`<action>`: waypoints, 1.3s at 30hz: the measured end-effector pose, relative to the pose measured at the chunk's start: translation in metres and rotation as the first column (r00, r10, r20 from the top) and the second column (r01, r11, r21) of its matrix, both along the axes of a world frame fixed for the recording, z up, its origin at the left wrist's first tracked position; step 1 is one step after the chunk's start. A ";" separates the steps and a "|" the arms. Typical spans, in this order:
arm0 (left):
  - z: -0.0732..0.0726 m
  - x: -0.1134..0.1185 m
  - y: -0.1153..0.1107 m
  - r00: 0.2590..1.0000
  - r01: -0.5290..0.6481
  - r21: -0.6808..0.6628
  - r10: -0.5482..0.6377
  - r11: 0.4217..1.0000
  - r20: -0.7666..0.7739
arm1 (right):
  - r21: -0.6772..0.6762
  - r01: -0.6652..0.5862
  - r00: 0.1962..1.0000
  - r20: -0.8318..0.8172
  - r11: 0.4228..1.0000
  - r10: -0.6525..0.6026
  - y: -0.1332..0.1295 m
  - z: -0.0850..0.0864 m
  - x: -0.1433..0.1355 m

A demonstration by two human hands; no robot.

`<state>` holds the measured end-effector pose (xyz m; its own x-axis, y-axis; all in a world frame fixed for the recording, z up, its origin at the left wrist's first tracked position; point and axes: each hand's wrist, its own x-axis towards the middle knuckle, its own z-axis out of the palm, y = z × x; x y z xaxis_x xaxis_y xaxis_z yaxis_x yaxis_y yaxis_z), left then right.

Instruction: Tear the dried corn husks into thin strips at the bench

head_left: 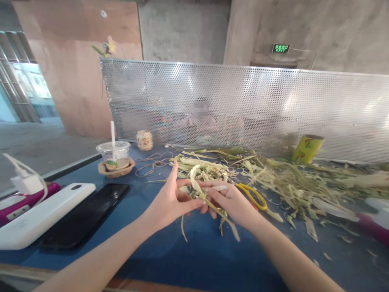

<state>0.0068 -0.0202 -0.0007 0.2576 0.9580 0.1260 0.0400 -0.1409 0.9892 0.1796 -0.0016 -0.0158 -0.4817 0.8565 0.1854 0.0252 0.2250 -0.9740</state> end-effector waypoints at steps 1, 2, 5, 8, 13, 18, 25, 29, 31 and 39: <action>0.000 0.001 -0.001 1.000 0.007 0.011 -0.007 1.000 0.023 | 0.010 0.013 1.000 0.011 1.000 -0.013 -0.001 0.000 -0.002; 0.001 0.003 -0.001 0.999 0.014 0.022 -0.015 1.000 0.045 | 0.015 0.026 1.000 0.013 1.000 -0.026 -0.002 -0.001 -0.004; 0.003 0.007 -0.003 0.997 0.044 0.042 -0.047 0.998 0.063 | 0.030 0.068 0.998 0.004 0.997 -0.068 -0.006 -0.002 -0.008; 0.004 0.008 -0.003 0.999 0.040 0.051 -0.041 0.998 0.020 | 0.129 0.129 0.986 0.086 0.983 -0.141 -0.008 0.000 -0.006; 0.003 0.009 -0.003 0.999 0.034 0.089 -0.037 0.995 0.027 | 0.315 0.137 0.954 0.213 0.939 -0.211 -0.010 0.003 -0.001; -0.002 0.009 -0.002 0.999 0.043 0.067 -0.041 0.997 -0.032 | 0.250 0.103 0.968 0.199 0.963 -0.155 -0.009 0.000 -0.001; -0.006 0.008 0.001 0.996 0.058 0.056 -0.055 0.997 -0.064 | 0.177 0.086 0.984 0.138 0.980 -0.111 -0.008 -0.001 -0.004; -0.005 0.008 0.002 0.998 0.045 0.072 -0.041 0.996 -0.050 | 0.001 0.046 0.999 -0.020 0.999 -0.046 -0.004 -0.001 -0.006; -0.005 0.008 0.002 0.999 0.037 0.075 -0.034 0.996 -0.037 | -0.060 0.031 0.995 -0.094 0.998 -0.037 -0.001 0.000 -0.006; -0.006 0.007 0.002 1.000 0.019 0.062 -0.021 0.998 0.018 | -0.117 0.037 0.978 -0.201 0.992 -0.060 0.003 0.002 0.000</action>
<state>0.0140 -0.0182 -0.0062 0.2737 0.9428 0.1902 0.0182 -0.2028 0.9791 0.1795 0.0012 -0.0137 -0.4009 0.8988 0.1772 -0.1685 0.1179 -0.9786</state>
